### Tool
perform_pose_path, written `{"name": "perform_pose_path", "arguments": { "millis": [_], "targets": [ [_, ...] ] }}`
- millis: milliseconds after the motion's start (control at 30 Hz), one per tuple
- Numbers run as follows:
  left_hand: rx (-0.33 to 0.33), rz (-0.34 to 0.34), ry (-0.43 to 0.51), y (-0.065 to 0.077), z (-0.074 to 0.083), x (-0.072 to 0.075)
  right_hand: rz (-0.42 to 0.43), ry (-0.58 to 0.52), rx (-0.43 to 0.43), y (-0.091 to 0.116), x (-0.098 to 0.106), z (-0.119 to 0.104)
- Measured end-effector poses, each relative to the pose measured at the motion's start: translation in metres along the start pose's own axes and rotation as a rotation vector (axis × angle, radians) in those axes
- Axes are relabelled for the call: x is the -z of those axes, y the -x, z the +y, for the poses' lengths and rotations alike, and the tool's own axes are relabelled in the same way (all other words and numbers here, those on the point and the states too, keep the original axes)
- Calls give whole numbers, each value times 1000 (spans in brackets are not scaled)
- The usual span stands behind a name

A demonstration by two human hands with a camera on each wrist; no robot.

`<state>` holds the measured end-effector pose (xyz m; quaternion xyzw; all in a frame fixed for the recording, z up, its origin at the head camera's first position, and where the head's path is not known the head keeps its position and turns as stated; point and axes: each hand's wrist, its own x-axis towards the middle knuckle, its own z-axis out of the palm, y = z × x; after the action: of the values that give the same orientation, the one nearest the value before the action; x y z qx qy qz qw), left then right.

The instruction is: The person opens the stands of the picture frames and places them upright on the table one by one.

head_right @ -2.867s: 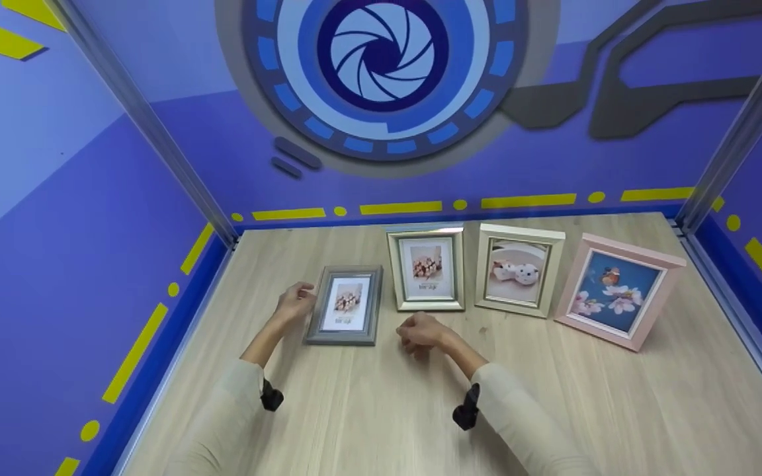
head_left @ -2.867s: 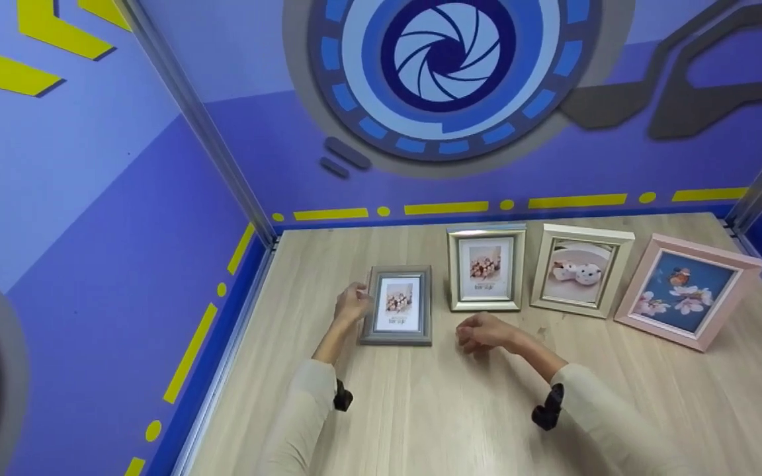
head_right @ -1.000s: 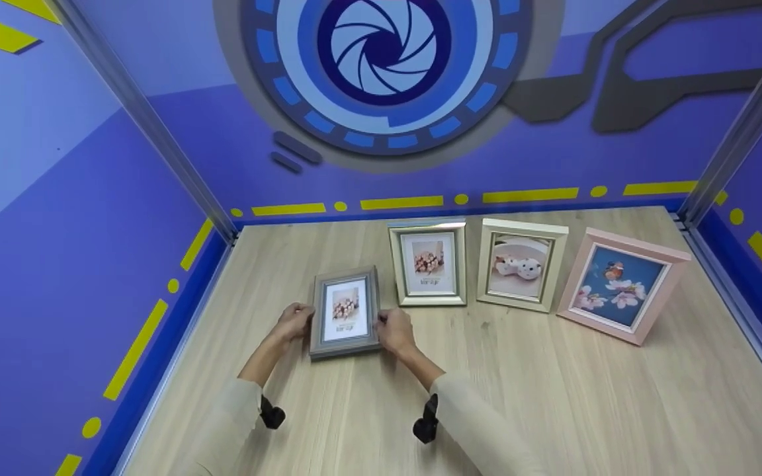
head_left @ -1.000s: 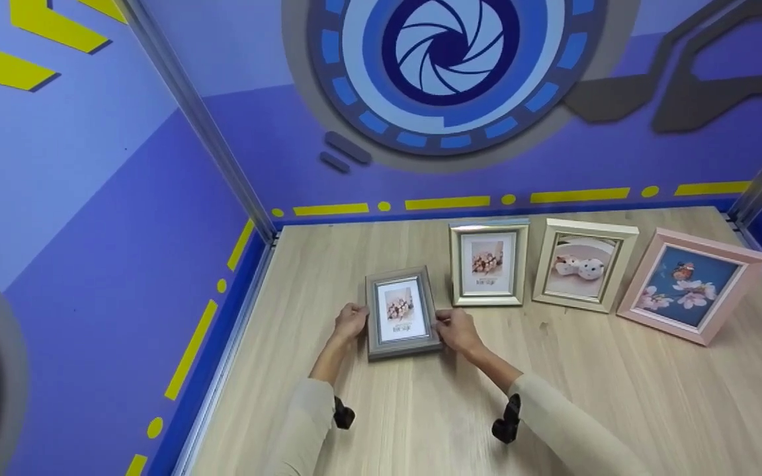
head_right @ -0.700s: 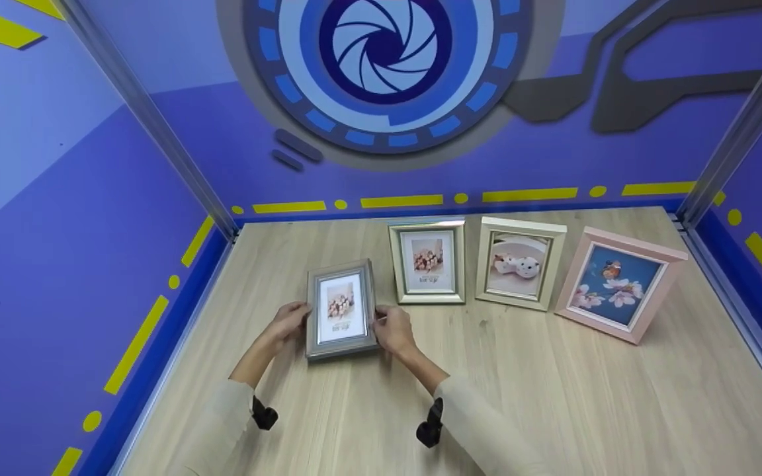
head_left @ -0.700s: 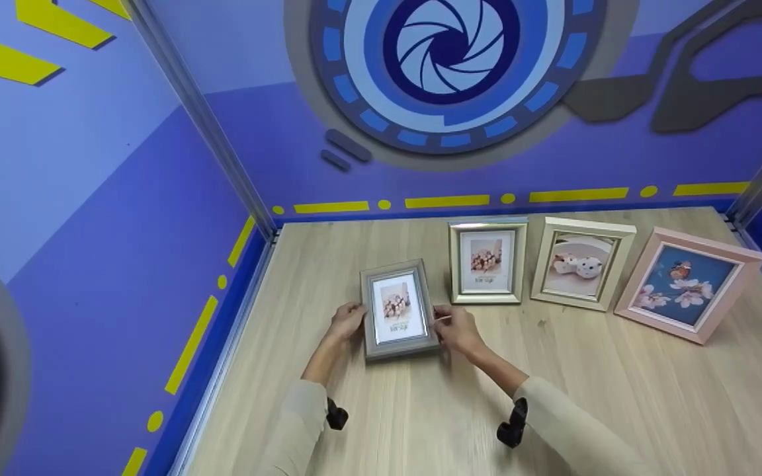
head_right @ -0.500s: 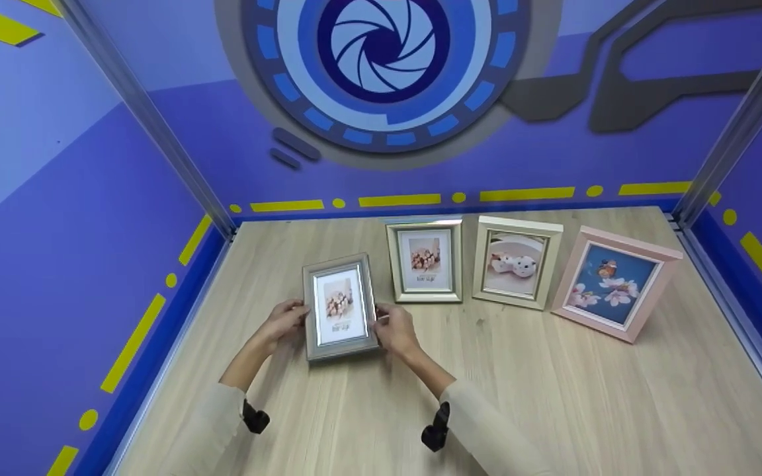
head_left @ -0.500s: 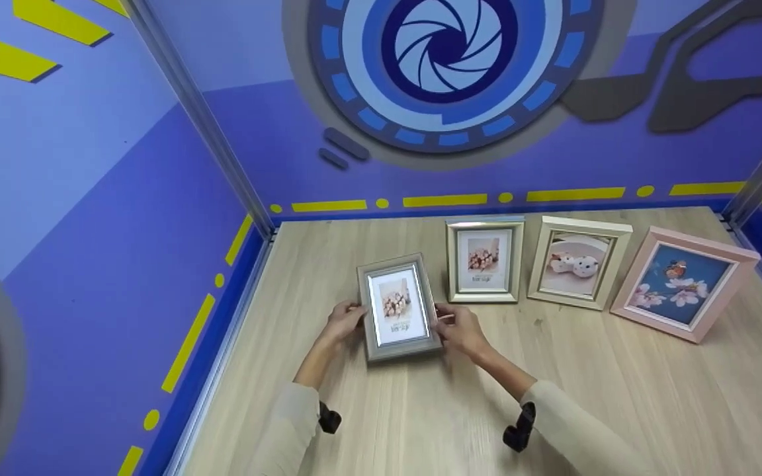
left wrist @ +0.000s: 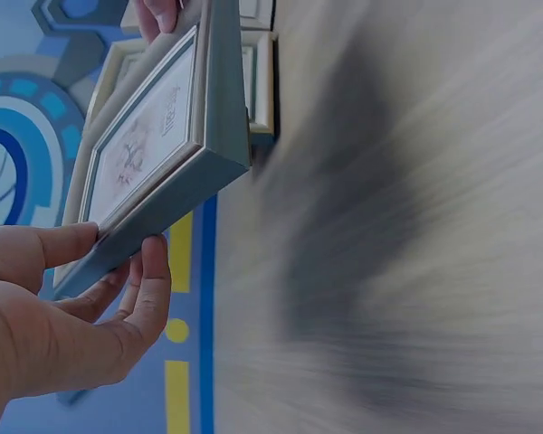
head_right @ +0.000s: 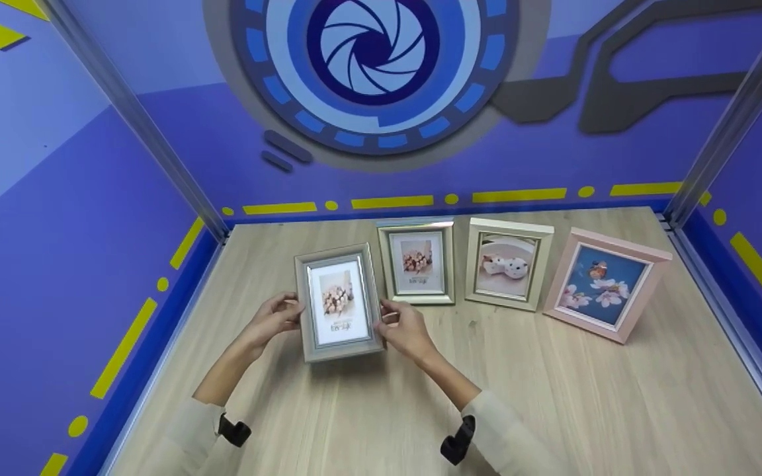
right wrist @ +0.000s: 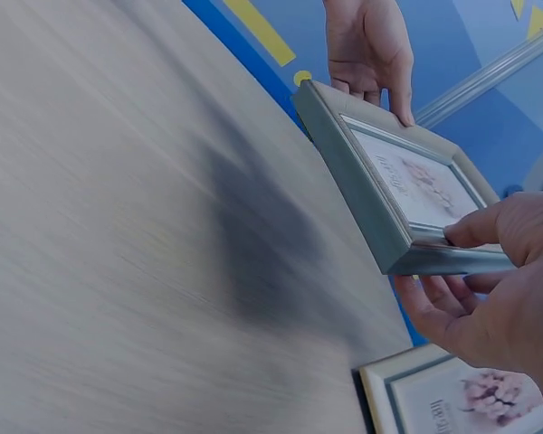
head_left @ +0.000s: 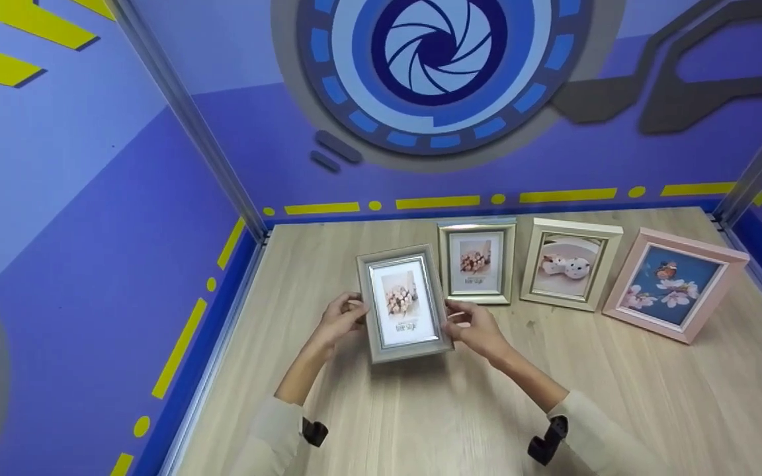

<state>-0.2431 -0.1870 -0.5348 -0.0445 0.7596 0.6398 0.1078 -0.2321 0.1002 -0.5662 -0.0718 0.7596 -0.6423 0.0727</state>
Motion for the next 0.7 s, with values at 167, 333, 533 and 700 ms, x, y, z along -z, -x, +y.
{"name": "perform_pose_path", "arguments": {
  "millis": [167,333,533,700],
  "targets": [
    [-35,-16,-26,11,13,-9,15,36,-28,7,8,-3],
    [-78,-7,-107,12,23,-20,26,25,-23,7,16,-3],
    [-131,-29,-134,13,38,-39,56,7,-70,8,29,1],
    [-175,-46,-122,15,48,-57,74,38,-110,9,37,9]
  ]
}}
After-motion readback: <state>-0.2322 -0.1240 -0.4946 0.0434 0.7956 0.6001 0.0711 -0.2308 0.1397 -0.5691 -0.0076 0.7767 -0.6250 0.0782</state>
